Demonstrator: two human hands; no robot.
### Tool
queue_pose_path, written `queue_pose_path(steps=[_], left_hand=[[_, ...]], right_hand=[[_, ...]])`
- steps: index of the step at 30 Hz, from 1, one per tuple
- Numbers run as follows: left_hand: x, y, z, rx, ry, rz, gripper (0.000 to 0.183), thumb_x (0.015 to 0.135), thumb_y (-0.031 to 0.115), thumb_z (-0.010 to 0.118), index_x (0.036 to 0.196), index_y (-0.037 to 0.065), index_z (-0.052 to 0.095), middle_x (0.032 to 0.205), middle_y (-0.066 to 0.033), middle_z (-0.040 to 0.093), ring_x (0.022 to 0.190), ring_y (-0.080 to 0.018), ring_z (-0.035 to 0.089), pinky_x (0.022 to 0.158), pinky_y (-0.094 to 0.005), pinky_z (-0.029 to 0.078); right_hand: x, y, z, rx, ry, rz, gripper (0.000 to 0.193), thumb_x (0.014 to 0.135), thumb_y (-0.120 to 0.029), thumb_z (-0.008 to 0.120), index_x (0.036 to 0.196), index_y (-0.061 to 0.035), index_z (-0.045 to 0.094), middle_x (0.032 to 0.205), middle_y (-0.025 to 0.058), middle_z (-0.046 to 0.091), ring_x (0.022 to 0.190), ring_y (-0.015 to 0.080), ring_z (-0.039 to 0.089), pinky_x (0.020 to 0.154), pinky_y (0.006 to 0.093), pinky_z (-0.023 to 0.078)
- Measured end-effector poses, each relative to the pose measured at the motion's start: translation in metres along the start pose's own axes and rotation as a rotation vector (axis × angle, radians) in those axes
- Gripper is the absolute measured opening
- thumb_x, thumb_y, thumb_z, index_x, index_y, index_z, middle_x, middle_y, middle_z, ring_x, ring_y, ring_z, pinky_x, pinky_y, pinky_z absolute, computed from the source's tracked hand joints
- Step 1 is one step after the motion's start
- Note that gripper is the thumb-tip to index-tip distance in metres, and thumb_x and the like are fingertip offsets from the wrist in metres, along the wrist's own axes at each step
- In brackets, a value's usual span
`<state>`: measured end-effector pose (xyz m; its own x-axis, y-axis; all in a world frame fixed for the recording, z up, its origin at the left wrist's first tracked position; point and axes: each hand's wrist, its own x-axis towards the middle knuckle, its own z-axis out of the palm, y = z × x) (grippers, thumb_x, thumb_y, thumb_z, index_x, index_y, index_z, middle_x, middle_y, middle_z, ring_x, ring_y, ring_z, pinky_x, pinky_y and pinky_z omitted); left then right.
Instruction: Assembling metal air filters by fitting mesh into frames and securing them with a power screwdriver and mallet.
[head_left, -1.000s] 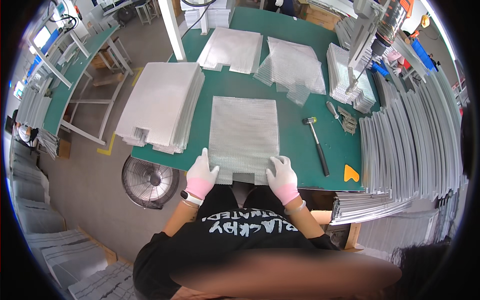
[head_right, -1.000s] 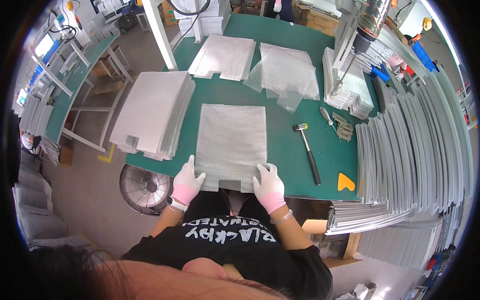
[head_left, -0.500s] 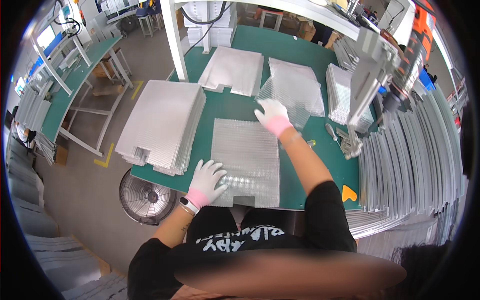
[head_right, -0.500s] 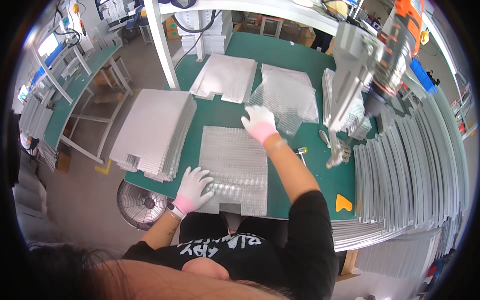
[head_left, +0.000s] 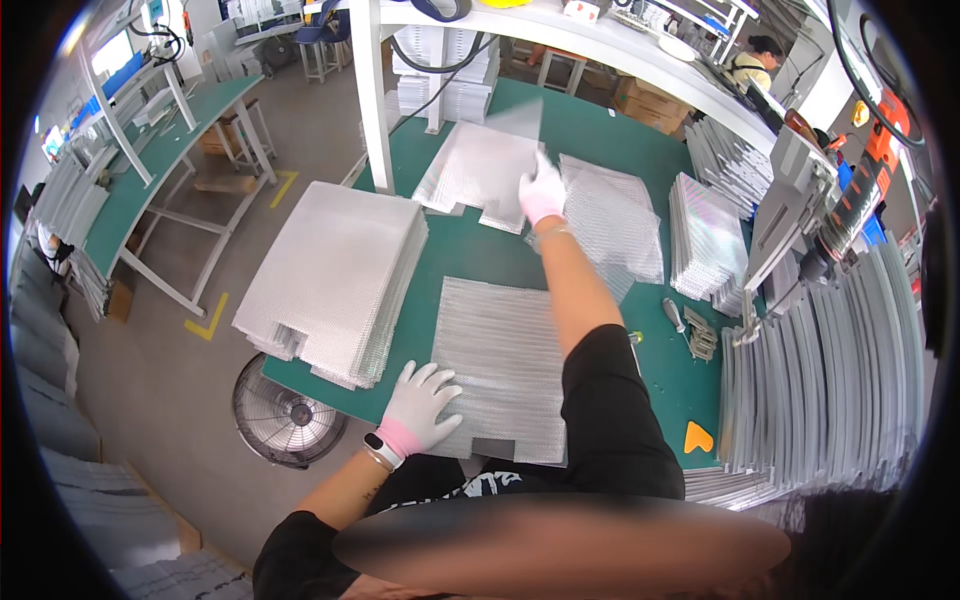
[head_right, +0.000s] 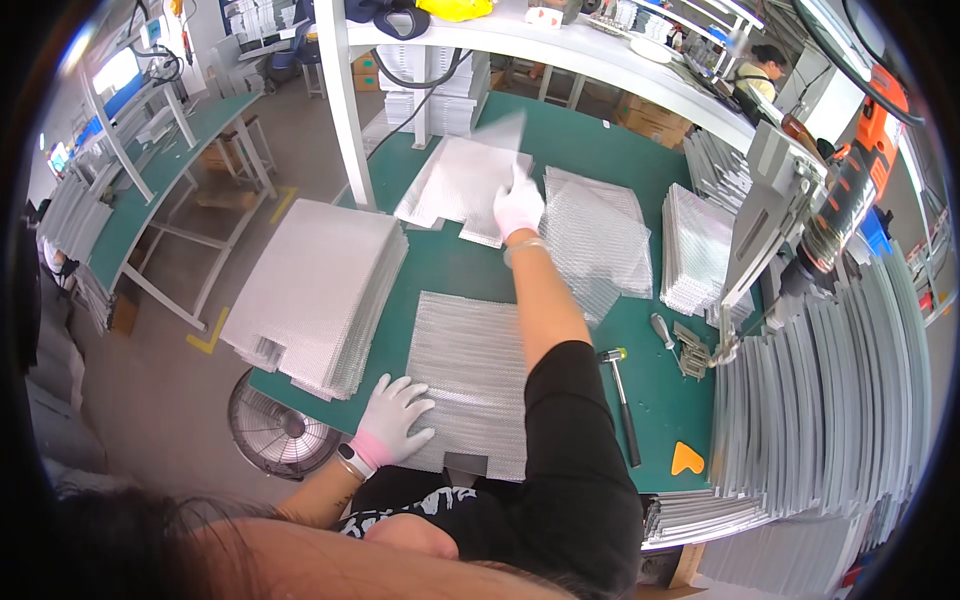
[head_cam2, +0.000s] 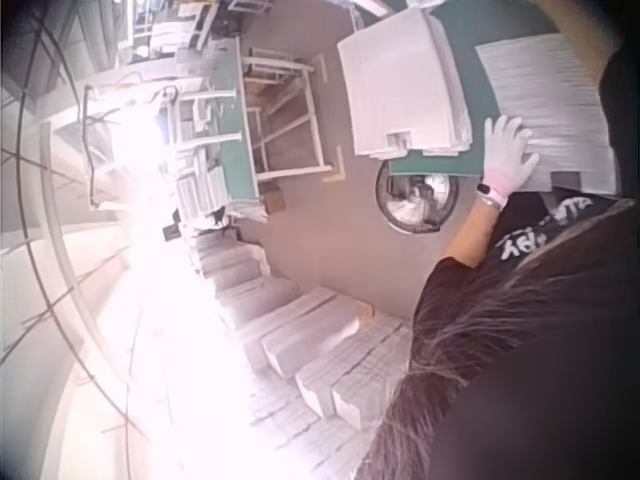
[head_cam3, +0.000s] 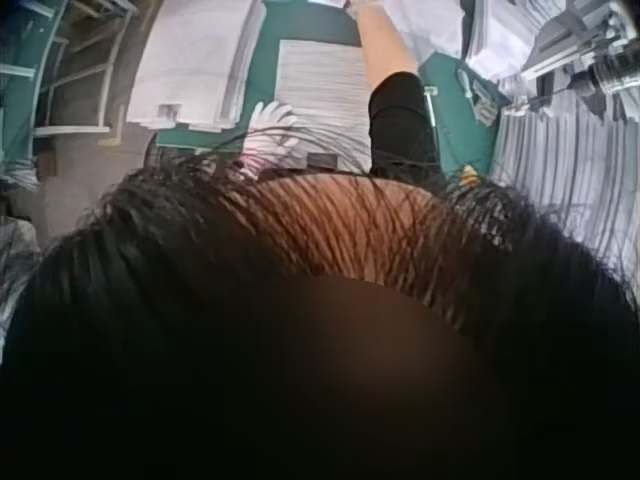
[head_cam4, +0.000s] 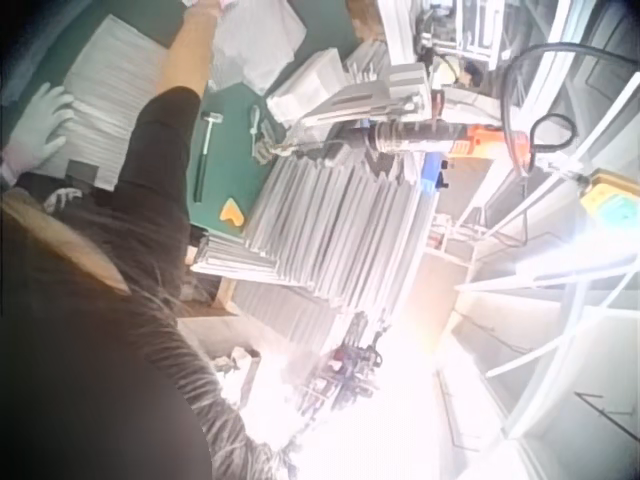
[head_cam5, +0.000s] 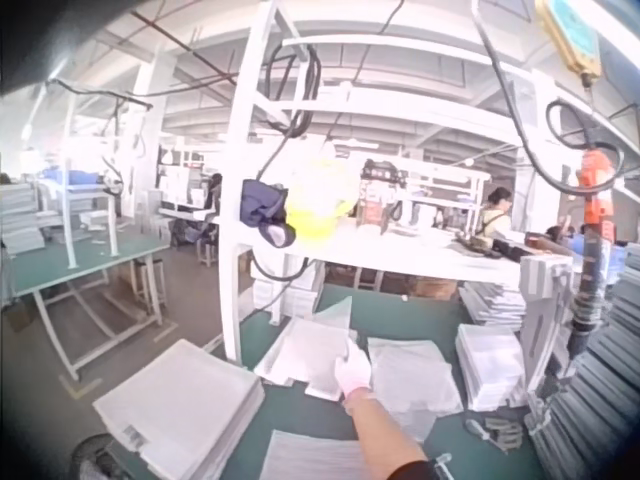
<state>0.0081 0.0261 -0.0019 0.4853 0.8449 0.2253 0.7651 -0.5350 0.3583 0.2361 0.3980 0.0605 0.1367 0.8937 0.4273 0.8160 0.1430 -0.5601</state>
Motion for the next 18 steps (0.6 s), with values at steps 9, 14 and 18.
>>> queue_pose_path(steps=[9,14,18], left_hand=[[-0.002,-0.004,0.009,0.013,0.033,-0.04,0.047,0.083,0.042,0.069,0.119,0.012,0.065,0.136,-0.0124,0.056,0.133,-0.0363,0.044,0.114,-0.0563,0.027],[0.001,-0.008,0.012,-0.007,-0.021,-0.052,0.047,0.088,0.042,0.064,0.125,0.013,0.063,0.139,-0.0121,0.055,0.137,-0.0353,0.041,0.117,-0.056,0.024],[-0.004,-0.027,0.011,-0.195,-0.1,-0.125,0.046,0.102,0.039,0.044,0.135,0.011,0.057,0.146,-0.0131,0.051,0.142,-0.0344,0.037,0.12,-0.0539,0.02]], right_hand=[[-0.025,-0.035,-0.107,1.423,0.141,0.012,0.067,0.093,0.002,0.06,0.152,0.0042,0.028,0.096,0.0042,0.059,0.087,0.0123,0.06,0.078,0.0262,0.053],[-0.137,-0.011,-0.161,1.368,0.149,-0.024,0.063,0.096,-0.002,0.059,0.151,0.0044,0.029,0.099,0.003,0.054,0.09,0.0132,0.058,0.088,0.0306,0.052],[-0.243,0.001,-0.188,1.487,0.011,0.251,0.064,0.096,-0.002,0.058,0.151,0.0062,0.026,0.099,0.0016,0.051,0.087,0.0119,0.056,0.085,0.0284,0.052]])
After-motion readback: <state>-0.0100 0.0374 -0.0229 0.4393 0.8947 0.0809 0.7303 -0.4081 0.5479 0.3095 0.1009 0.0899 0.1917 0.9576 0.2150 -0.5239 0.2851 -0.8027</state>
